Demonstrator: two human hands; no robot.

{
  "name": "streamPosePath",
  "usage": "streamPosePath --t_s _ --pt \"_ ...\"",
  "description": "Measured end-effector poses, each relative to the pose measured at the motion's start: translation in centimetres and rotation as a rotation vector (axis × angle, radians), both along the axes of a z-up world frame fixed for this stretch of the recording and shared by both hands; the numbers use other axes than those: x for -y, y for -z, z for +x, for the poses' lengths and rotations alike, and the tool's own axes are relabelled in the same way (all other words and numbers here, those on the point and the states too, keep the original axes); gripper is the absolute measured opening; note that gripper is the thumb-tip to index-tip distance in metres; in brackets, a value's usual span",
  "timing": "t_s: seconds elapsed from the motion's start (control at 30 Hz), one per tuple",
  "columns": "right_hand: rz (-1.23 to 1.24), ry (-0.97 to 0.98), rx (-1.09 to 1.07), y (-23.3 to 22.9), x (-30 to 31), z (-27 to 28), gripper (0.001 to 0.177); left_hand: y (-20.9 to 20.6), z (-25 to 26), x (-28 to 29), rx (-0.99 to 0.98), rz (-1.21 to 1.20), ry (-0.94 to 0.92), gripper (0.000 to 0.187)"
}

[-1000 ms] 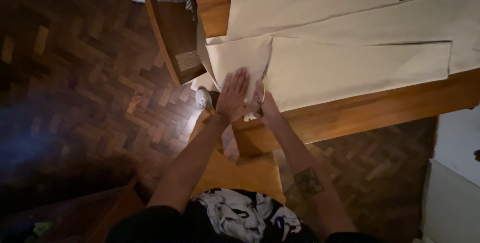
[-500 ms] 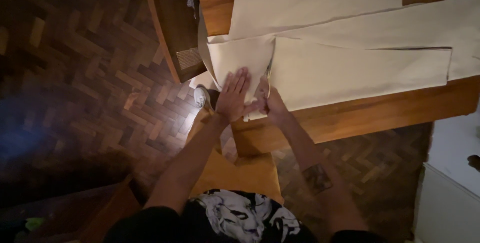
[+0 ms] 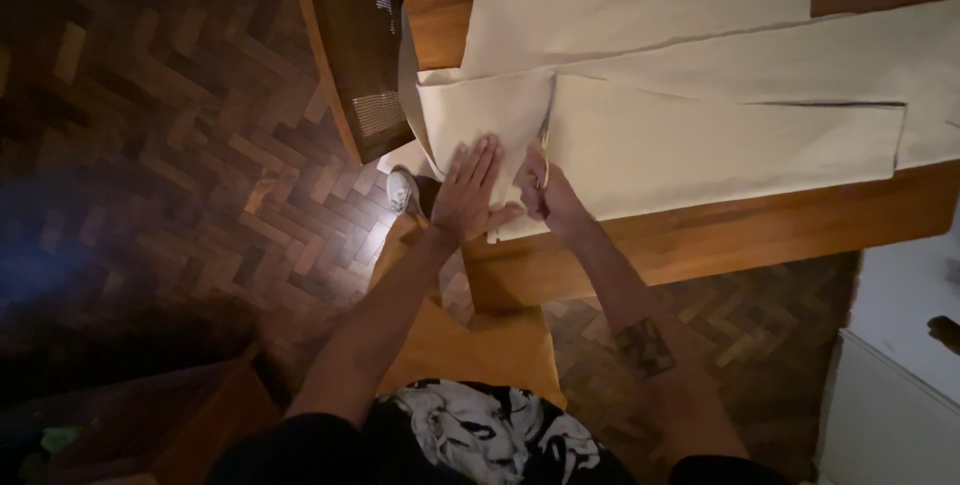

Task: Cutting a piece of fabric with scissors and organizing materials on a workshop table.

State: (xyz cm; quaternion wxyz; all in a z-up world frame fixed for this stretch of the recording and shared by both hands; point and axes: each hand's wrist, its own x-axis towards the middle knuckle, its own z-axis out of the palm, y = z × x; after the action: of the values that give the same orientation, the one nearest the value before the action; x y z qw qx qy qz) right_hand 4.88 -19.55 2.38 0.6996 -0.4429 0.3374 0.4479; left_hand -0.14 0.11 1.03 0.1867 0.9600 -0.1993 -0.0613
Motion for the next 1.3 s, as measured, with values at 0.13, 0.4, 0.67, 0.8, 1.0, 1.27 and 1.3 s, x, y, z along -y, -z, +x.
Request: streamPosePath --t_s 0.13,0.4,0.67,0.8,1.0,1.27,1.3 --pt "0.026 -0.040 0.068 -0.6 -0.1 0.5 0.048 0.2 0.4 0.0 0.026 -0.009 -0.017 0.102" --pt "0.038 -0.061 0.104 -0.7 0.0 0.7 0.049 -0.1 0.3 0.0 0.023 -0.036 -0.023 0.102" --pt "0.085 -0.055 0.085 0.1 0.0 1.2 0.053 0.0 0.2 0.0 0.019 0.043 -0.004 0.102" --pt "-0.029 -0.057 0.068 -0.7 -0.1 1.6 0.050 -0.4 0.3 -0.1 -0.013 0.029 -0.003 0.103" --pt "0.103 -0.131 0.159 -0.4 0.8 2.8 0.059 -0.5 0.3 -0.1 0.079 -0.010 -0.017 0.102" --pt "-0.065 -0.110 0.004 -1.1 0.8 3.3 0.045 -0.9 0.5 0.0 -0.003 -0.033 -0.017 0.103" --pt "-0.066 -0.108 0.008 -0.9 0.9 3.3 0.045 -1.0 0.5 0.0 0.002 -0.034 -0.015 0.103"
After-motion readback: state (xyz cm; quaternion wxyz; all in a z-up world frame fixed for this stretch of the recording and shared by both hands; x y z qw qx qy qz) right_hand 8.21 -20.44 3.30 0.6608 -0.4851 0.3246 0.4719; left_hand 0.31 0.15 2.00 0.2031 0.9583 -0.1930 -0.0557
